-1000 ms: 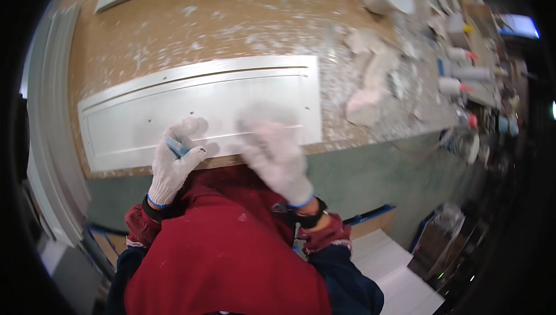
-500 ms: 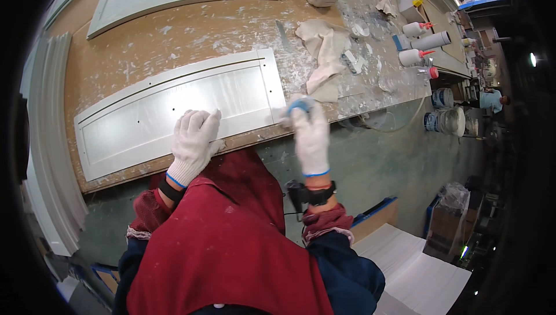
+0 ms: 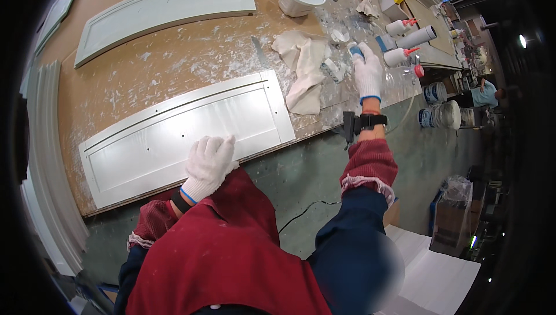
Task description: Finishing and repairing white wooden furniture panels by applying filler paste to imperfections and wiping them clean.
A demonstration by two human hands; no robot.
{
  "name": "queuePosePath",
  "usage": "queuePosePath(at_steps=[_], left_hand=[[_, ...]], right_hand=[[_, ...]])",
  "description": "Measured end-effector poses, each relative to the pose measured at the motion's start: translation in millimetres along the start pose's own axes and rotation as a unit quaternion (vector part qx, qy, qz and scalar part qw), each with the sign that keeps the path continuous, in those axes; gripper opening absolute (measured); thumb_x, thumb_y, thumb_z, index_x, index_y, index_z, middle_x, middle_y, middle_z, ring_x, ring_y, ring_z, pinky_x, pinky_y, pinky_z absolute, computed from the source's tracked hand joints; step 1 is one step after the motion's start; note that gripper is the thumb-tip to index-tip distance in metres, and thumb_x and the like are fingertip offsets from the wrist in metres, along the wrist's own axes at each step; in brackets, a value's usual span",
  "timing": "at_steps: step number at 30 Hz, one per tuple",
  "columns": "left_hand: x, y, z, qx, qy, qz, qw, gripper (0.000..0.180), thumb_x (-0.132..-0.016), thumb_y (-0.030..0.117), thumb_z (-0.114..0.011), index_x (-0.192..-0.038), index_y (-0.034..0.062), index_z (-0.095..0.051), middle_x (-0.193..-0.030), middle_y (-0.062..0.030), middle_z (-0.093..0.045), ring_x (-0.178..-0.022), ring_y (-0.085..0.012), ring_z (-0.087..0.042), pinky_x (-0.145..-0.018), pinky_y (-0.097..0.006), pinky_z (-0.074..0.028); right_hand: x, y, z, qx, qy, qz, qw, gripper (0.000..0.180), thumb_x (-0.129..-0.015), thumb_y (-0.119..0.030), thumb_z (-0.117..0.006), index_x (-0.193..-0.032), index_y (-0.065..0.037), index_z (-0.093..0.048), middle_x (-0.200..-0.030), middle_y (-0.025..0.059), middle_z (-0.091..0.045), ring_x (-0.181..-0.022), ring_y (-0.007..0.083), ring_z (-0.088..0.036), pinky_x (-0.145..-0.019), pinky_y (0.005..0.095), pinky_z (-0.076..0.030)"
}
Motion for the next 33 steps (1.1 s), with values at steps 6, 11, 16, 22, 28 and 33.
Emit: queuePosePath(at_steps=[6, 11, 16, 22, 28, 33], left_hand=[[-1, -3, -2, -0.013, -0.018, 0.012, 1.000, 0.070, -0.047, 0.025, -0.079, -0.112, 0.0084, -0.059, -0.088, -0.0043, -0.053, -0.080, -0.0235, -0.054, -0.068, -0.035, -0.043], [-2, -5, -5, -0.021, -0.003, 0.014, 1.000, 0.070, -0.044, 0.026, -0.077, -0.110, 0.0087, -0.060, -0.089, -0.0041, -0.053, -0.079, -0.0232, -0.055, -0.067, -0.035, -0.044], [-6, -7, -2, -0.024, 0.009, 0.021, 0.999, 0.069, -0.043, 0.026, -0.076, -0.108, 0.0086, -0.062, -0.089, -0.0039, -0.053, -0.080, -0.0227, -0.056, -0.068, -0.035, -0.046], [-6, -6, -1, -0.032, 0.022, 0.011, 0.999, 0.069, -0.043, 0.026, -0.076, -0.108, 0.0091, -0.063, -0.092, -0.0034, -0.055, -0.082, -0.0226, -0.057, -0.071, -0.036, -0.047], [-6, -5, -2, -0.054, 0.030, 0.006, 0.998, 0.056, -0.051, 0.023, -0.071, -0.105, 0.0119, -0.062, -0.085, -0.0015, -0.052, -0.079, -0.0192, -0.056, -0.070, -0.033, -0.048], [-4, -5, -6, -0.042, 0.020, 0.012, 0.999, 0.069, -0.045, 0.027, -0.078, -0.110, 0.0107, -0.061, -0.092, -0.0034, -0.053, -0.084, -0.0233, -0.057, -0.074, -0.036, -0.047]], right_hand=[[-62, 8, -40, 0.092, -0.030, -0.015, 0.995, 0.033, -0.082, -0.027, -0.060, -0.112, -0.013, -0.062, -0.105, 0.0208, -0.062, -0.100, 0.0363, -0.058, -0.085, 0.0428, -0.045], [-89, 0, -66, 0.179, -0.071, 0.003, 0.981, 0.028, -0.079, -0.026, -0.061, -0.104, -0.015, -0.065, -0.102, 0.0190, -0.063, -0.097, 0.0374, -0.059, -0.082, 0.0436, -0.047], [-96, -5, -83, 0.206, -0.078, 0.015, 0.975, 0.026, -0.080, -0.026, -0.061, -0.102, -0.015, -0.067, -0.101, 0.0189, -0.063, -0.097, 0.0366, -0.059, -0.082, 0.0434, -0.047], [-100, 4, -90, 0.206, -0.088, 0.012, 0.975, 0.028, -0.080, -0.027, -0.062, -0.104, -0.015, -0.066, -0.101, 0.0183, -0.063, -0.099, 0.0361, -0.059, -0.083, 0.0432, -0.047], [-99, -1, -65, 0.154, -0.068, -0.033, 0.985, 0.030, -0.080, -0.028, -0.060, -0.104, -0.012, -0.067, -0.097, 0.0192, -0.065, -0.096, 0.0352, -0.061, -0.082, 0.0390, -0.047], [-70, -13, -38, 0.090, -0.036, 0.037, 0.995, 0.030, -0.080, -0.027, -0.061, -0.104, -0.010, -0.066, -0.103, 0.0175, -0.064, -0.096, 0.0339, -0.061, -0.082, 0.0397, -0.047]])
Point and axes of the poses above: each hand's wrist, its own x-axis away from the middle knuckle, its own z-axis out of the back of the hand, y = z × x, the point moved 10 cm from there along -x, towards the middle knuckle
